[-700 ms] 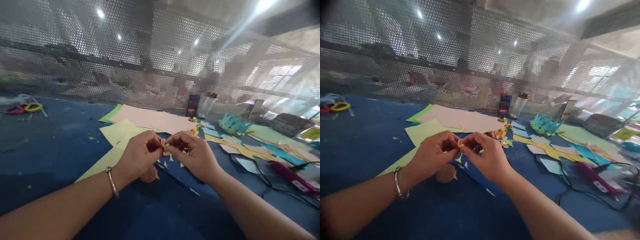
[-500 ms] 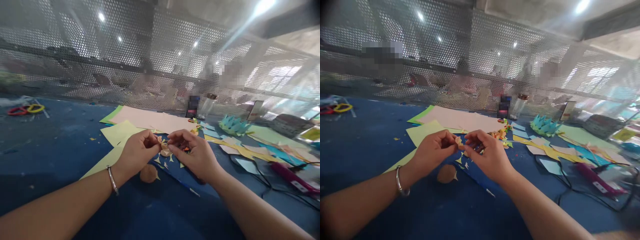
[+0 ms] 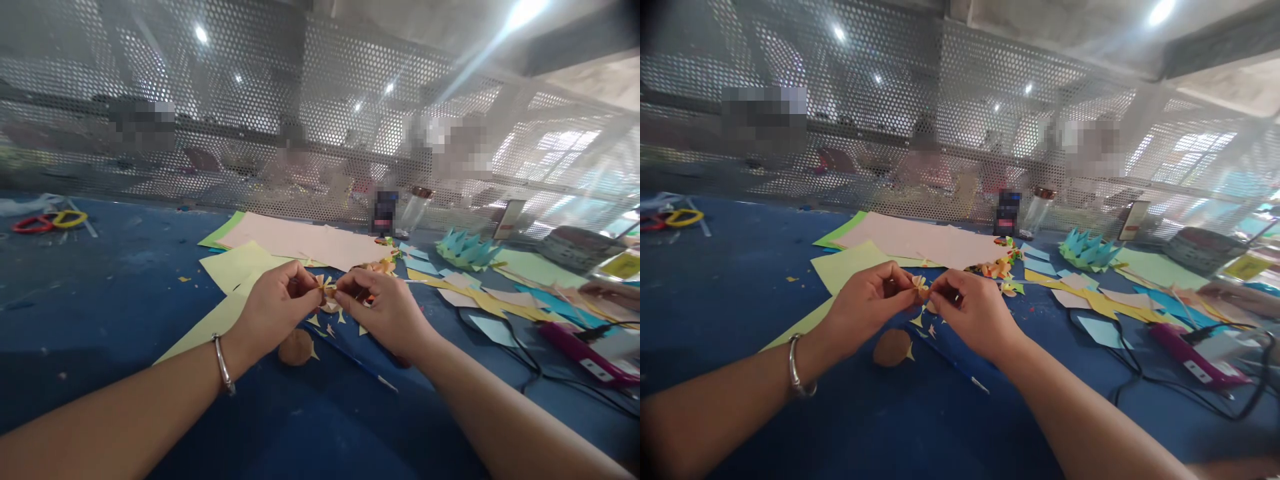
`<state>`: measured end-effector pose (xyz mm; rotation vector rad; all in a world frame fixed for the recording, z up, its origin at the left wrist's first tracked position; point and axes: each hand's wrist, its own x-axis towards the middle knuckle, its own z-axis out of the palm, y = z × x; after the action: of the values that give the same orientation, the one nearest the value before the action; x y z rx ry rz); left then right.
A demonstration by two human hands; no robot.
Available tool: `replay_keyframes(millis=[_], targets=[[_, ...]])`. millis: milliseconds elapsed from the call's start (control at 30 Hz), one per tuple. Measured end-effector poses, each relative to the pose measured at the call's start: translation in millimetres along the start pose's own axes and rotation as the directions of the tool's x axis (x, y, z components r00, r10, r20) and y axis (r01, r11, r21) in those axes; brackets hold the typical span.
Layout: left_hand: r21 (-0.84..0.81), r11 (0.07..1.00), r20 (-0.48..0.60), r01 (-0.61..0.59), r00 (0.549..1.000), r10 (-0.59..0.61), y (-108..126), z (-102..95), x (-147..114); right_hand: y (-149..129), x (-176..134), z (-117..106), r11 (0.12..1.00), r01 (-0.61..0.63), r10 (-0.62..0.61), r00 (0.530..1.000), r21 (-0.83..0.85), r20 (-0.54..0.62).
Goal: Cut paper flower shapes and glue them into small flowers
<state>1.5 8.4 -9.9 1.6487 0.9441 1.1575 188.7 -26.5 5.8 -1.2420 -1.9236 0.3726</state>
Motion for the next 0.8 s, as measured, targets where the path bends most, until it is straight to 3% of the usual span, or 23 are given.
replay_keyframes(millis=[167, 433, 567, 700, 800], targets=[[-0.051, 0.998, 0.058, 0.029, 0.998, -0.026, 2, 0.2, -3, 4, 2, -2, 0.998, -0.061, 0.061, 0.998, -0.024, 0.010], [-0.027, 1.000, 0.045, 0.009, 0.999, -0.008, -1, -0.4, -2, 7, 4, -4, 0.997, -0.065, 0.066, 0.998, -0.044, 0.025], [0.109, 0.994, 0.063, -0.023, 0.998, 0.016, -2, -3.1, -3, 13, 7, -5, 0.997, -0.052, 0.053, 0.998, -0.055, 0.021], [0.287, 0.954, -0.026, -0.087, 0.995, 0.099, 1, -8.3, -2, 33, 15, -14, 0.996, -0.077, 0.077, 0.997, -0.036, -0.004], [0.342, 0.933, -0.063, -0.108, 0.989, 0.137, 4, -12.1, -2, 56, 24, -29, 0.978, -0.149, 0.135, 0.985, -0.144, -0.104]])
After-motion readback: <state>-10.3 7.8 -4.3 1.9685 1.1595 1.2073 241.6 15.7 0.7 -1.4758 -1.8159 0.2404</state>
